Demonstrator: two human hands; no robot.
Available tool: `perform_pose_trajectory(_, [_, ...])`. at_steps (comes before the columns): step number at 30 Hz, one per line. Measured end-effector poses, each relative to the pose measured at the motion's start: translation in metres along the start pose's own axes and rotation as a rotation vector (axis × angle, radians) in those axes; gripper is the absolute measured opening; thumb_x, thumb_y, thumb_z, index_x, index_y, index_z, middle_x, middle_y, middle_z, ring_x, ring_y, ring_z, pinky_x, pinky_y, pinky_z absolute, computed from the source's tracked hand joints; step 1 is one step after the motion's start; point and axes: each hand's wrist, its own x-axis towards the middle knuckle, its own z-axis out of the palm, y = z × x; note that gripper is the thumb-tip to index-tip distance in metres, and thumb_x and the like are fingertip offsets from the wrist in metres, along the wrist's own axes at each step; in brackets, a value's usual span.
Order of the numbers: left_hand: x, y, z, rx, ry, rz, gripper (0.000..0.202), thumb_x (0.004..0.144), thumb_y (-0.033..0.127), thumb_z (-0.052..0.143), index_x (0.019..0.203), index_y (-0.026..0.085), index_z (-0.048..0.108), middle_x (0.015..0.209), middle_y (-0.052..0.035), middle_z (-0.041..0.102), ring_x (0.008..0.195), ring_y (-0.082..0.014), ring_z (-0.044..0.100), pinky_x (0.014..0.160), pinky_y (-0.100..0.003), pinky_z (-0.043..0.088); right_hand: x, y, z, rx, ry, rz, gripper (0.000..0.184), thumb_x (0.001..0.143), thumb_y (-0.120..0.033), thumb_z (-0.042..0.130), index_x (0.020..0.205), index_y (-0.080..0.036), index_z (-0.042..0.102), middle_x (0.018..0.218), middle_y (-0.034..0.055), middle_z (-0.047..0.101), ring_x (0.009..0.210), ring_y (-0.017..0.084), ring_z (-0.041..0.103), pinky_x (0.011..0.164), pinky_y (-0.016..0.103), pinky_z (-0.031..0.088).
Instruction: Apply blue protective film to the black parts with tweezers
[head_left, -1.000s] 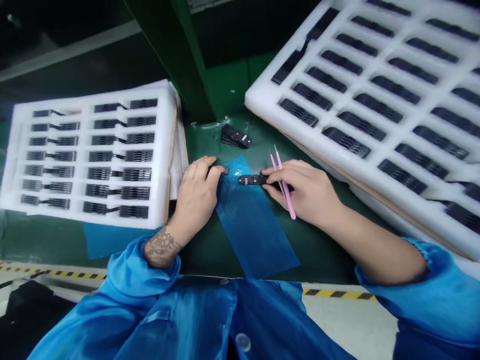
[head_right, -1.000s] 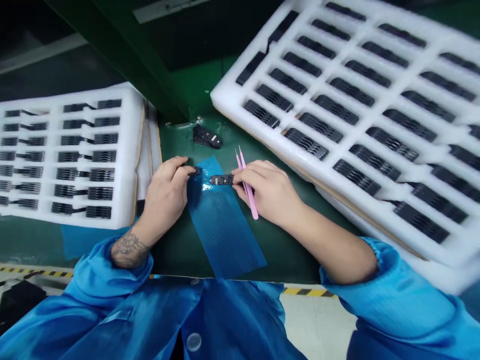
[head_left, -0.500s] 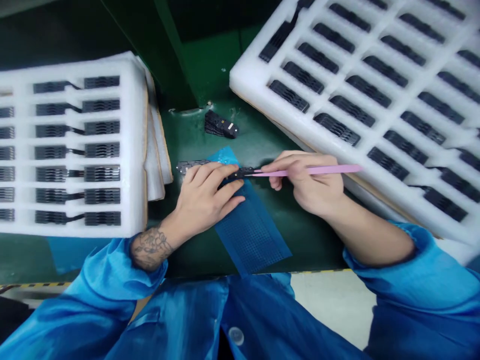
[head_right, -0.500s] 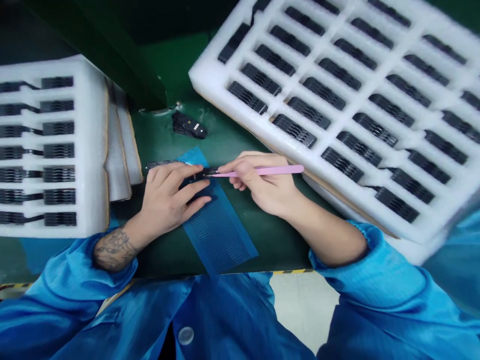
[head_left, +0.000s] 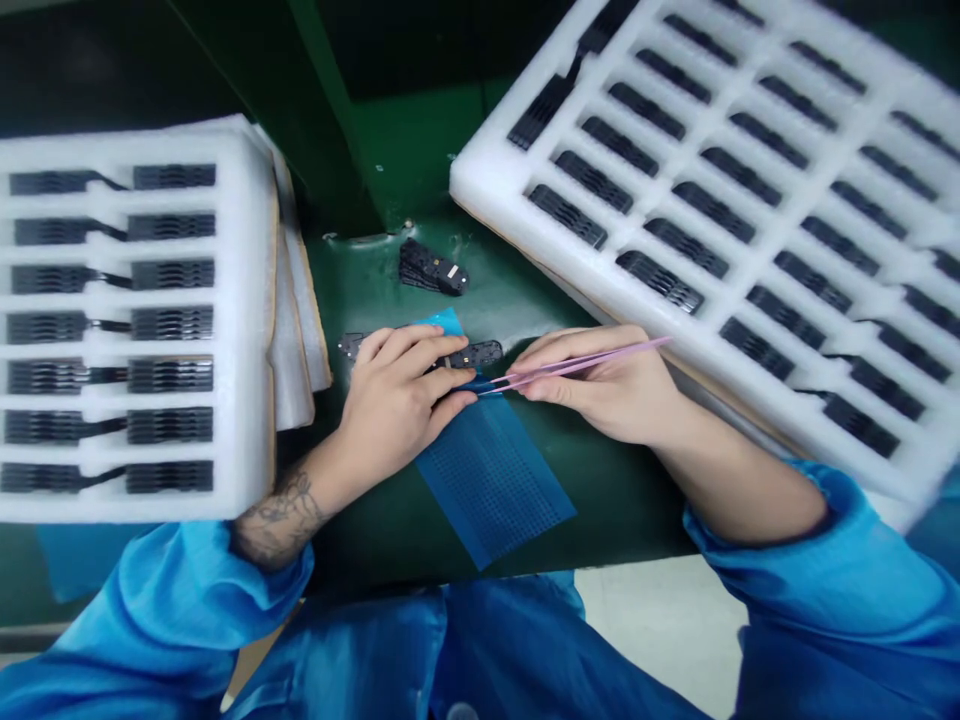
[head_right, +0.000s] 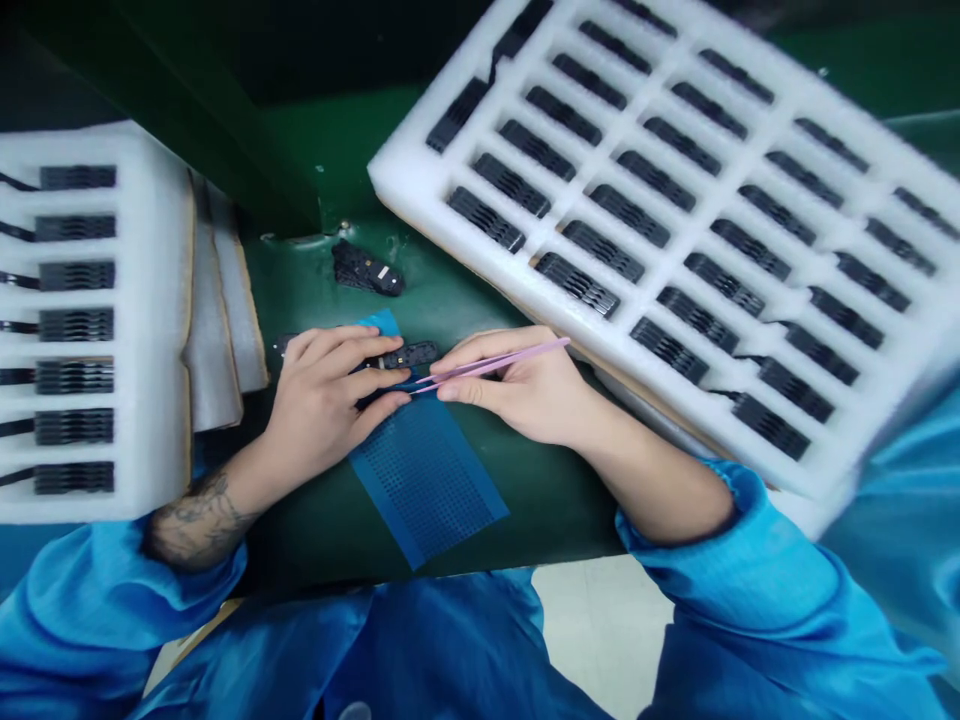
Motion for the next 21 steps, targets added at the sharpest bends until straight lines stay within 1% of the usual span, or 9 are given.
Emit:
perform_pose_trajectory(3, [0.000,0.000,0.002,-0.013,0.017,-0.001,0.013,0.094,0.036,0.069,0.102,0.029,0.077,0.125,0.0017,0.073,0.122,-0.0247,0.062,0.100,-0.046,0.041,-0.002,0.004,0.008,-0.112,0.122,-0.025,0.015,0.076,-0.031,0.087,0.088,-0.025,0.081,0.084,0.0019,0.081,0.074,0.018,0.076,0.066,0.030,0.062])
perform_pose_trajectory(5, [-0.001,0.000,0.003,-0.011,0.026,0.006,0.013,0.094,0.036,0.069,0.102,0.029,0.077,0.125,0.0026,0.073,0.122,-0.0242,0.062,0.101,-0.045,0.041,-0.004,0.005,0.012,-0.159,0.150,-0.052,0.015,0.076,-0.031,0.086,0.089,-0.025,0.081,0.085,0.0017,0.081,0.074,0.018,0.076,0.066,0.029,0.063])
perform_pose_trajectory(9, [-0.001,0.001,0.004,-0.010,0.033,0.008,0.011,0.094,0.035,0.069,0.099,0.030,0.077,0.123,0.0037,0.074,0.119,-0.0235,0.062,0.100,-0.046,0.041,-0.005,0.005,0.015,-0.206,0.151,-0.082,0.013,0.077,-0.030,0.085,0.089,-0.026,0.081,0.086,0.0016,0.081,0.075,0.019,0.077,0.067,0.031,0.064])
perform_pose_trajectory(14, [0.001,0.001,0.005,-0.022,0.025,-0.010,0.011,0.092,0.036,0.071,0.098,0.030,0.077,0.123,0.0020,0.074,0.119,-0.0248,0.062,0.099,-0.047,0.040,-0.005,0.004,0.016,-0.227,0.162,-0.082,0.012,0.078,-0.032,0.085,0.089,-0.028,0.081,0.088,0.0011,0.081,0.075,0.021,0.077,0.068,0.035,0.065])
perform_pose_trajectory(21, [0.001,0.002,0.004,-0.034,0.016,-0.027,0.011,0.093,0.037,0.070,0.095,0.029,0.078,0.123,0.0012,0.074,0.119,-0.0246,0.062,0.100,-0.047,0.039,-0.004,0.003,0.020,-0.248,0.155,-0.115,0.010,0.080,-0.029,0.083,0.090,-0.028,0.082,0.088,0.0006,0.081,0.077,0.021,0.077,0.070,0.033,0.065])
